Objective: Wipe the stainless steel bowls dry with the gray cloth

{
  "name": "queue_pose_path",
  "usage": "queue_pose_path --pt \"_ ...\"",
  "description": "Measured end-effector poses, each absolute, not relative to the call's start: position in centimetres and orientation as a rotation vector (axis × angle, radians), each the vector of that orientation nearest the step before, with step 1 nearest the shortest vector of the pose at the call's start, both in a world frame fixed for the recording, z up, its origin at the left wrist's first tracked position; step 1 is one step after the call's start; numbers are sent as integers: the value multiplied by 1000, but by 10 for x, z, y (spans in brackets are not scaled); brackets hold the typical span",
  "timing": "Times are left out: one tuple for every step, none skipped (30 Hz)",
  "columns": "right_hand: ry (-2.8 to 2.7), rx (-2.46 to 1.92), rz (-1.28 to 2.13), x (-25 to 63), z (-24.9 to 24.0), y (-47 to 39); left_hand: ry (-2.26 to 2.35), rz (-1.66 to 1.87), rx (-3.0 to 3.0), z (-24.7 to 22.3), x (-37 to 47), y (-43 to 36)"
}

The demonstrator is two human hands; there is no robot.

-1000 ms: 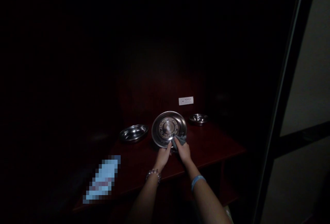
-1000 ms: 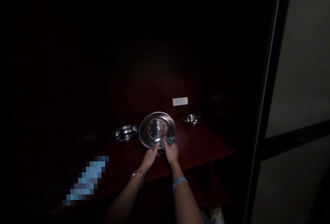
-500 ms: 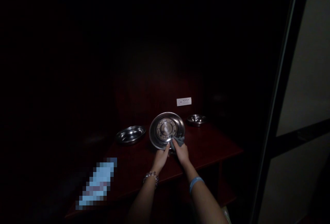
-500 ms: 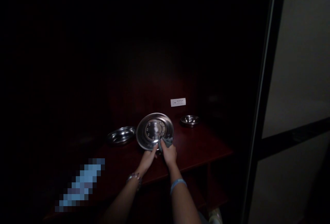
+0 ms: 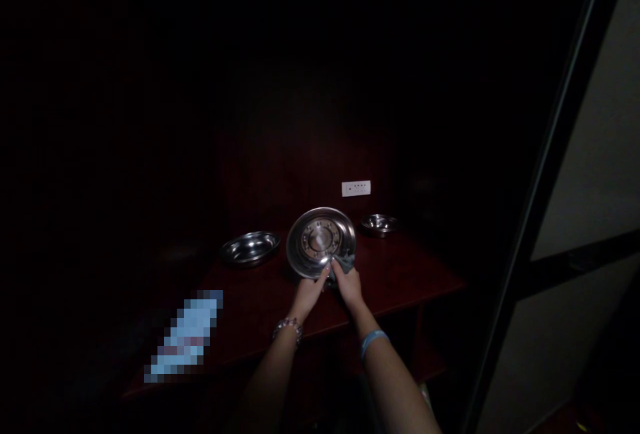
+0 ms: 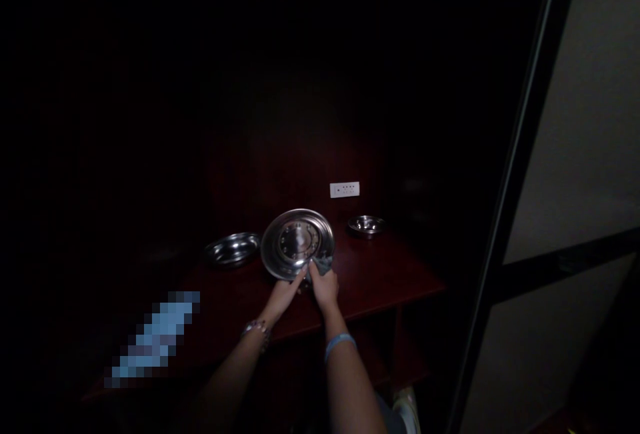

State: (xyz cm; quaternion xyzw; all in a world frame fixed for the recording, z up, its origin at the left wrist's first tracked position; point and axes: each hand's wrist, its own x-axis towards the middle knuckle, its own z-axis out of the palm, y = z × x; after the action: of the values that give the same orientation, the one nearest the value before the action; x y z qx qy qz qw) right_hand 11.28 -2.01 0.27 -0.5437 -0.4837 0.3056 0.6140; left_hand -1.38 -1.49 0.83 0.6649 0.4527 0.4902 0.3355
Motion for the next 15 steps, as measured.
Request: queue_pose_path --pt "-1112 -1260 702 113 3 -20 1178 1276 1725 8 -14 -14" --pt "-1110 -1266 700 113 3 -20 1185 1280 1714 7 -14 -12" --pt "-1110 -1269 700 113 4 -20 1189 1286 1708 6 -14 -11" --pt "-1114 -1270 702 113 4 -20 1191 1296 1701 5 -14 -9" --pt "-1122 -1269 706 114 5 -21 1193 1304 1694 4 -15 -8" --pt "-1133 -1269 710 114 6 -21 1194 1309 1688 3 -15 -7" --pt "-1144 -1271 715 114 7 -23 1199 1311 1679 2 -15 -7" --pt "-1153 -1276 722 114 9 -24 1206 1311 1671 2 -16 -7" --pt "-1160 -1283 728 114 11 -26 1215 1306 1666 3 -16 -7" --pt "-1164 -1293 736 114 13 -28 1226 1298 1663 4 -16 -7" --pt "-1168 -1306 746 114 14 -30 1239 1293 1661 4 -16 -8" --pt "-1172 -1319 754 114 16 -32 1248 1294 1662 5 -17 -9" --pt "-1178 -1332 762 114 16 -33 1252 1301 1662 6 -17 -10" --pt "-1183 -1348 766 114 17 -33 1253 1316 1661 7 -17 -10" --pt "-1189 -1365 767 114 17 -33 1254 1337 1659 7 -17 -11"
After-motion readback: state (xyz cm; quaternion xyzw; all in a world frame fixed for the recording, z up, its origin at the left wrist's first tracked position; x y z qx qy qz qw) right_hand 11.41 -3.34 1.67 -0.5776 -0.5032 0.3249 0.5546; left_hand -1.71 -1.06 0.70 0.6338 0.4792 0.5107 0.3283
